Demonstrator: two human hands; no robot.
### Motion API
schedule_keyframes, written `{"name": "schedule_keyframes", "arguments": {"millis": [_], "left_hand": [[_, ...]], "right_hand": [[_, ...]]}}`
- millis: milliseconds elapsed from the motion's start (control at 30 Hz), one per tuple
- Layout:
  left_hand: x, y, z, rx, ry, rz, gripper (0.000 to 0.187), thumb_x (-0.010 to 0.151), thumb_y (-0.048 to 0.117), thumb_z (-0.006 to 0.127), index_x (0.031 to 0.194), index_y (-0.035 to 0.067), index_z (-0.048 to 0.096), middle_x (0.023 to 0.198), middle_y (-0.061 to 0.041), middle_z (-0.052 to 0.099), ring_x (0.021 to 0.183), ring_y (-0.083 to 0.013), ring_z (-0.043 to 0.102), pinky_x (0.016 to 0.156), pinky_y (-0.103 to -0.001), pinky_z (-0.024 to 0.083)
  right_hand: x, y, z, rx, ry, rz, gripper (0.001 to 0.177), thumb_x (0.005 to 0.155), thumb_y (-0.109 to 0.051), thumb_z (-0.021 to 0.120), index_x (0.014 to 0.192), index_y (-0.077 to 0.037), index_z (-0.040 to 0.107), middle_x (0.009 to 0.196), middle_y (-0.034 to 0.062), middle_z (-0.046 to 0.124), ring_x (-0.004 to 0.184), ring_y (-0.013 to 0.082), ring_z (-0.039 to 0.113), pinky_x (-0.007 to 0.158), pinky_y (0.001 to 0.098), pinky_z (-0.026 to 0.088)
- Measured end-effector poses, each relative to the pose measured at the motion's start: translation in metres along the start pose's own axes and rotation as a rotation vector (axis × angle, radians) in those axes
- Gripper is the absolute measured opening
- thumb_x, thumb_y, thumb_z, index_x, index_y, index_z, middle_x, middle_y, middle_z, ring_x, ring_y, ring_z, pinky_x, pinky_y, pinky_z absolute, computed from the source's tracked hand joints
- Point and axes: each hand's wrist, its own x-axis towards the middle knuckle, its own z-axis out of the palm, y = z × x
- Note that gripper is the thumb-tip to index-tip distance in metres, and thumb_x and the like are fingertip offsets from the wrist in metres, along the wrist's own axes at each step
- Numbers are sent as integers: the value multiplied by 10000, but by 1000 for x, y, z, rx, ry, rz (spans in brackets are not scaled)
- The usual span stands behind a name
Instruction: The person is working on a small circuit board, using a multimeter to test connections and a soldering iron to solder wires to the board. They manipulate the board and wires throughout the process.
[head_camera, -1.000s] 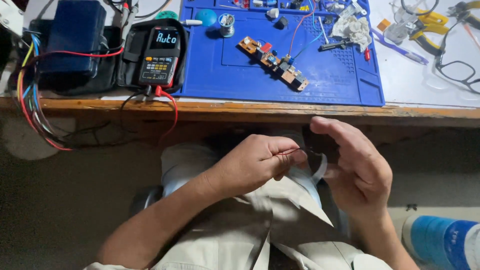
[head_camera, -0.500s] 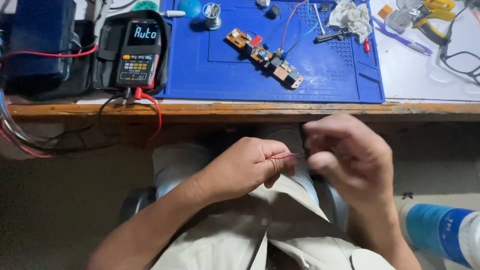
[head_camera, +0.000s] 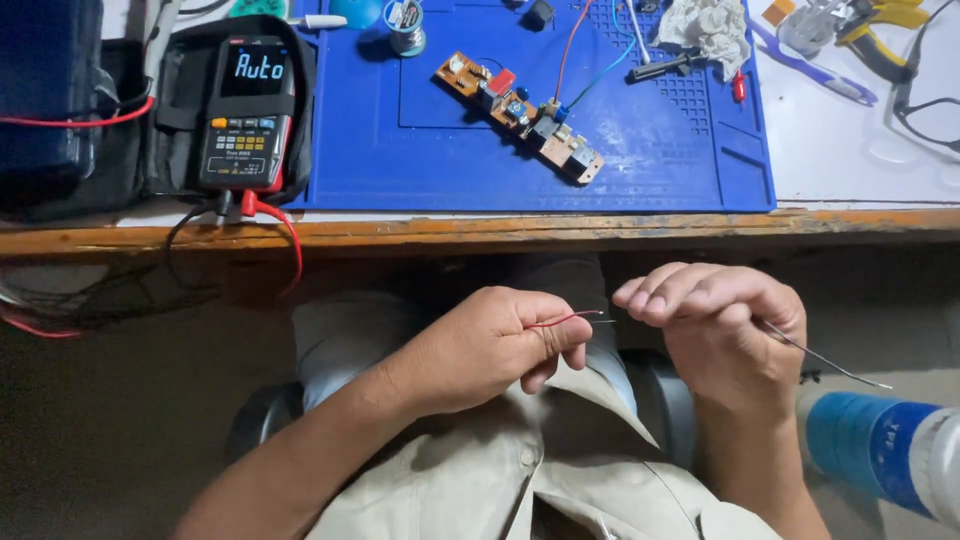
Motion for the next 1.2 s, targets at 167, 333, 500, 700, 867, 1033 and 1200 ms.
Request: {"name": "schedule_keyframes", "arguments": {"millis": [167,333,500,700,867,1033,1200], "left_hand": [[11,-6,11,-67,44,185,462,1174,485,587,1165,139,893,980,53,906,1007,-59,789,1075,-263,587],[15,-1,7,72,353,305,472,1155,469,592,1416,135,801,1278,0,924,1140,-116,892,1037,-280,662],[21,20,-2,197,370,146,276,1177,445,602,1181,228,772,766,39,772,743,-140,767,795,-341,597],[37,29,-5,598,320,184,90,1095,211,589,1148,157,637,905,-142,823,833,-513,765,622,-666,494],[25,43,-25,381,536,633,79,1146,127,798,1214,104,764,1059,-56,815,953,-252,814,888,-372,627],[36,17,-31,434,716,594,41,1138,113,789,1141,88,757,1006,-32,806,867,-222,769,799,-369,612],[47,-11,-34,619,889,588,103,1136,142,821,1185,84,751,984,-41,804,821,-226,776,761,-383,622]], "right_hand": [[45,-15,37,131,123,-14,362,1309,-535,695,1423,-200,776,684,-47,235,534,97,249,491,283,319],[52,-42,24,-540,344,100,524,1222,-480,564,1374,16,638,706,61,482,586,114,408,590,242,354],[66,-60,27,-757,34,236,417,1133,-187,665,1474,53,663,928,74,551,744,121,498,663,242,372],[97,-57,33,-1103,-233,50,107,1107,-93,736,1093,-43,829,944,92,825,722,193,766,694,290,589],[112,-60,0,-970,-181,356,205,1103,-242,732,1025,-68,808,864,2,787,716,96,657,669,256,520],[123,-46,-75,-225,-243,527,539,1106,-432,808,1361,37,731,890,82,666,764,137,576,643,268,430],[157,-45,-88,-271,-28,471,303,1232,-249,594,1181,39,674,1012,179,705,668,124,397,579,254,327]]}}
